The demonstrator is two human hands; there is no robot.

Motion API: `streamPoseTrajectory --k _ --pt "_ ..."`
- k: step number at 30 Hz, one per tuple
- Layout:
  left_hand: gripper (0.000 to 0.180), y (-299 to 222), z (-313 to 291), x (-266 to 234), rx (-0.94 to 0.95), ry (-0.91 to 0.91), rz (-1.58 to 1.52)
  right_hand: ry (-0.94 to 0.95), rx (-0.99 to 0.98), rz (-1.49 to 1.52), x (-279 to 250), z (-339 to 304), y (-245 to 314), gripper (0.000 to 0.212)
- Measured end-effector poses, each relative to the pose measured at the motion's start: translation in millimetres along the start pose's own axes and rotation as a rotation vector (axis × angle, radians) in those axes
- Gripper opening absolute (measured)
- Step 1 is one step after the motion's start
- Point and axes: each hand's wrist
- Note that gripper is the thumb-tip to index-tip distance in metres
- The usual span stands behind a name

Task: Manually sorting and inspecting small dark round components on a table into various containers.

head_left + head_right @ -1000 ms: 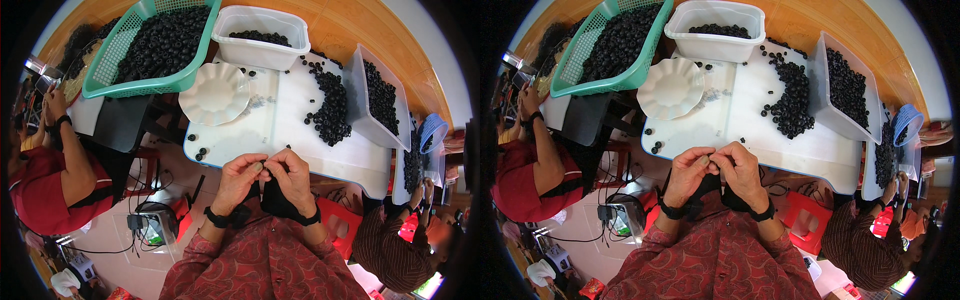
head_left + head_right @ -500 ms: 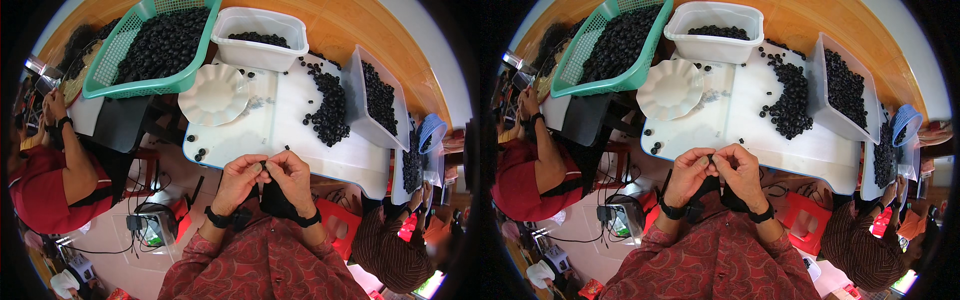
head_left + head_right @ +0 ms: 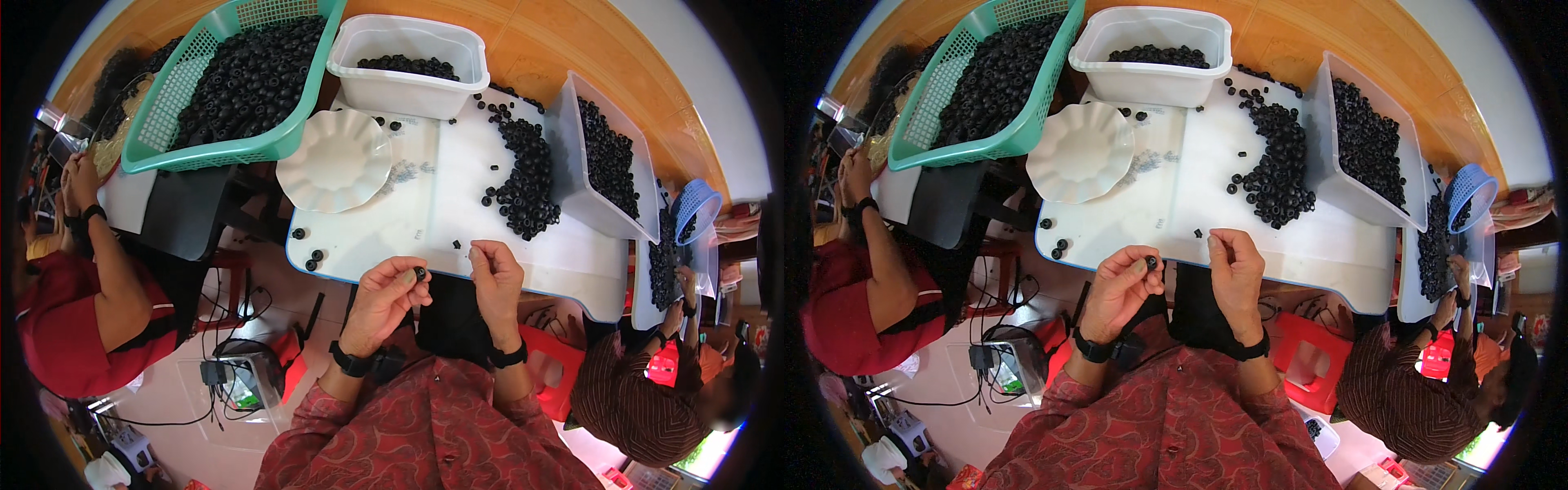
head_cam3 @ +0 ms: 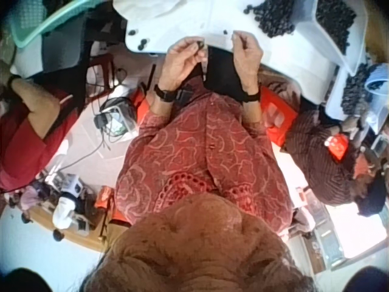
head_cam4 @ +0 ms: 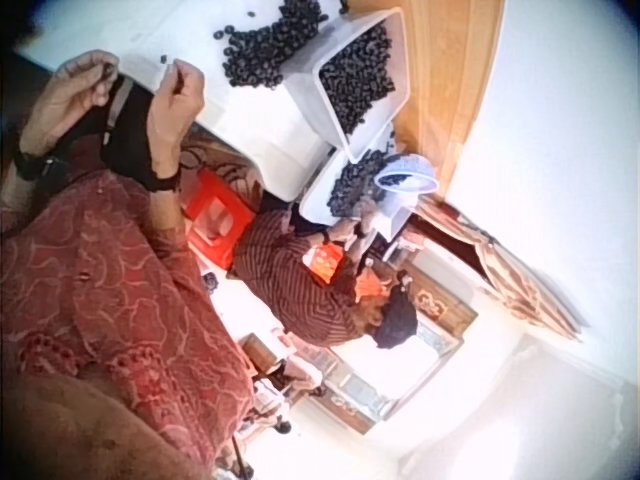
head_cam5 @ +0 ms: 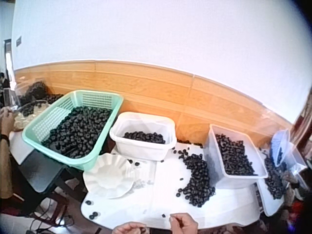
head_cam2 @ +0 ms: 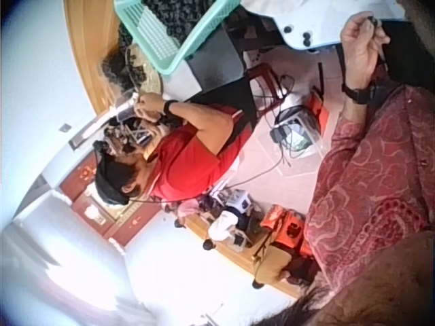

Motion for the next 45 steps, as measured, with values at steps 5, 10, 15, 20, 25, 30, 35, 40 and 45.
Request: streamPoseTrajectory --k 5,10,15,20,25,30,35,40,45 --pt "0.024 -0.2 0.0 5.8 0.025 -0.017 -0.011 -0.070 -0.205 -0.313 1.7 0.8 -2.5 0.014" --pt "0.025 0.3 -0.8 5.9 0.030 -0.009 0.010 -0.066 -0.291 -0.430 12.6 5.9 4.7 0.016" --pt "0.025 1.0 -1.4 9.1 0.034 0.016 0.002 -0.053 -0.411 -0.562 13.6 12.0 1.8 0.022" --pt "0.025 2.3 0.2 9.4 0.041 0.062 -0.019 0.101 -0.100 -0.001 5.4 3.5 9.4 0.019" --pt "0.025 6.0 0.6 12.3 0.038 0.053 -0.004 0.306 0.083 0.455 -7.6 -10.2 35.1 0.021" --pt "0.024 9.4 0.6 22.5 0.045 0.047 0.038 0.362 0.095 0.652 -6.5 -14.5 32.5 0.021" --pt "0.025 12.0 -0.4 24.1 0.055 0.061 0.034 0.364 0.021 0.725 -3.3 -15.1 31.4 0.020" --pt "0.025 12.8 -0.6 26.6 0.049 0.065 0.040 0.358 0.039 0.707 -4.7 -16.1 32.2 0.018" --pt "0.025 13.8 -1.2 27.1 0.047 0.065 0.036 0.346 0.035 0.667 -5.6 -17.7 36.0 0.016"
Point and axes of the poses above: each hand's wrist, its own z-axis towards the middle knuckle, its own x-axis out of the palm, y = z × x, and after that the axes turned 15 degrees about -z, right-handed
